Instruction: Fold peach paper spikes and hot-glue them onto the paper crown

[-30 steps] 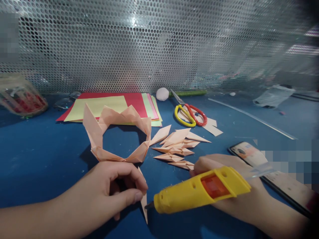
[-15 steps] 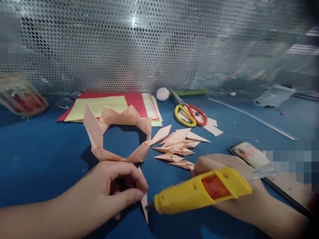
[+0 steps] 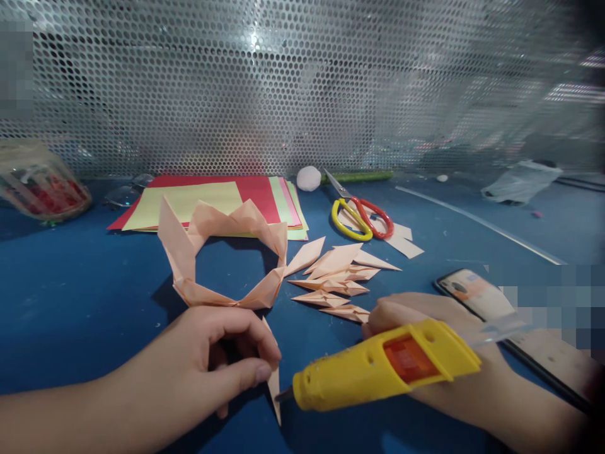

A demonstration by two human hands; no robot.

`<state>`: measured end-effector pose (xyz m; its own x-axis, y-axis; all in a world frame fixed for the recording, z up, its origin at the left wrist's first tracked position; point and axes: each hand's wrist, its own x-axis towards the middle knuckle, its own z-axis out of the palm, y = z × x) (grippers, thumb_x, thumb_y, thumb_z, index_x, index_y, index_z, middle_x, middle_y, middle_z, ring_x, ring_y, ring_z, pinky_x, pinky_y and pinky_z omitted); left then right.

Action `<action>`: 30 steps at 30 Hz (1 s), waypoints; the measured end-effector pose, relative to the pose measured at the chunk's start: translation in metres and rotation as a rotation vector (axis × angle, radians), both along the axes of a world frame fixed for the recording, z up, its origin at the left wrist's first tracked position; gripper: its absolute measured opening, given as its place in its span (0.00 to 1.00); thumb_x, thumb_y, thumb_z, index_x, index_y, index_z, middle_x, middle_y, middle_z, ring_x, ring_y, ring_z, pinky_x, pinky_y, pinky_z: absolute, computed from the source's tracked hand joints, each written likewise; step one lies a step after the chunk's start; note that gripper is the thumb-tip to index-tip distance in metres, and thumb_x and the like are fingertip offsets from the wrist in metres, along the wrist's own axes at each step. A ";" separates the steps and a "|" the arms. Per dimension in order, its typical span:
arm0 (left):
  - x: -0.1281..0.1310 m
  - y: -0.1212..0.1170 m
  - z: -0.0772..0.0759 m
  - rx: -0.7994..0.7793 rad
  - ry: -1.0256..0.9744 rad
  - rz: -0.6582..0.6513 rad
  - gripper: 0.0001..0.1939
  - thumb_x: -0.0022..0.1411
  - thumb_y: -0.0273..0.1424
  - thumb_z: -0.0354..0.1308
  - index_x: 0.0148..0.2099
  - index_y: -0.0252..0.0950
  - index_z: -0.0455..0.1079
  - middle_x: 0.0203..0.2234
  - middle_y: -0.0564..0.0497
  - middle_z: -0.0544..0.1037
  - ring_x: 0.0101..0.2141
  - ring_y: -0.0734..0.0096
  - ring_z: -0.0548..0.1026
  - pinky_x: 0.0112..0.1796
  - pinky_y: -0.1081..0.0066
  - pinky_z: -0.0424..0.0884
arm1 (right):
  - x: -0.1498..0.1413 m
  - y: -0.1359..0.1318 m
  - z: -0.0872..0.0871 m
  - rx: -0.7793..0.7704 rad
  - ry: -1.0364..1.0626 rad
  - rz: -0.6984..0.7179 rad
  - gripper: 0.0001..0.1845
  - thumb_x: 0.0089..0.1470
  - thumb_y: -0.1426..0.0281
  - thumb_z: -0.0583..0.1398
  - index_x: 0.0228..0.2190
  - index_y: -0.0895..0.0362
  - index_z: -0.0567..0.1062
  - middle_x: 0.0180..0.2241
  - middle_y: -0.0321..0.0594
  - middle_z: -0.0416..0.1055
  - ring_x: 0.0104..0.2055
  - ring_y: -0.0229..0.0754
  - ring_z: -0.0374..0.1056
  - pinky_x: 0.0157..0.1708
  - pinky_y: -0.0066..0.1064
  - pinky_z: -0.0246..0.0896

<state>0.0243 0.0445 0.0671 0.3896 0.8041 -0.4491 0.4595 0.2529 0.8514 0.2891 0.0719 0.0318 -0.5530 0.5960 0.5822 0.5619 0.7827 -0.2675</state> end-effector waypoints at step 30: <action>-0.001 0.002 -0.002 -0.001 -0.018 -0.022 0.07 0.59 0.36 0.59 0.35 0.38 0.73 0.25 0.57 0.71 0.23 0.80 0.67 0.20 0.84 0.66 | 0.000 0.000 0.001 0.026 0.006 -0.038 0.15 0.57 0.70 0.57 0.23 0.51 0.56 0.16 0.25 0.53 0.14 0.34 0.51 0.16 0.28 0.42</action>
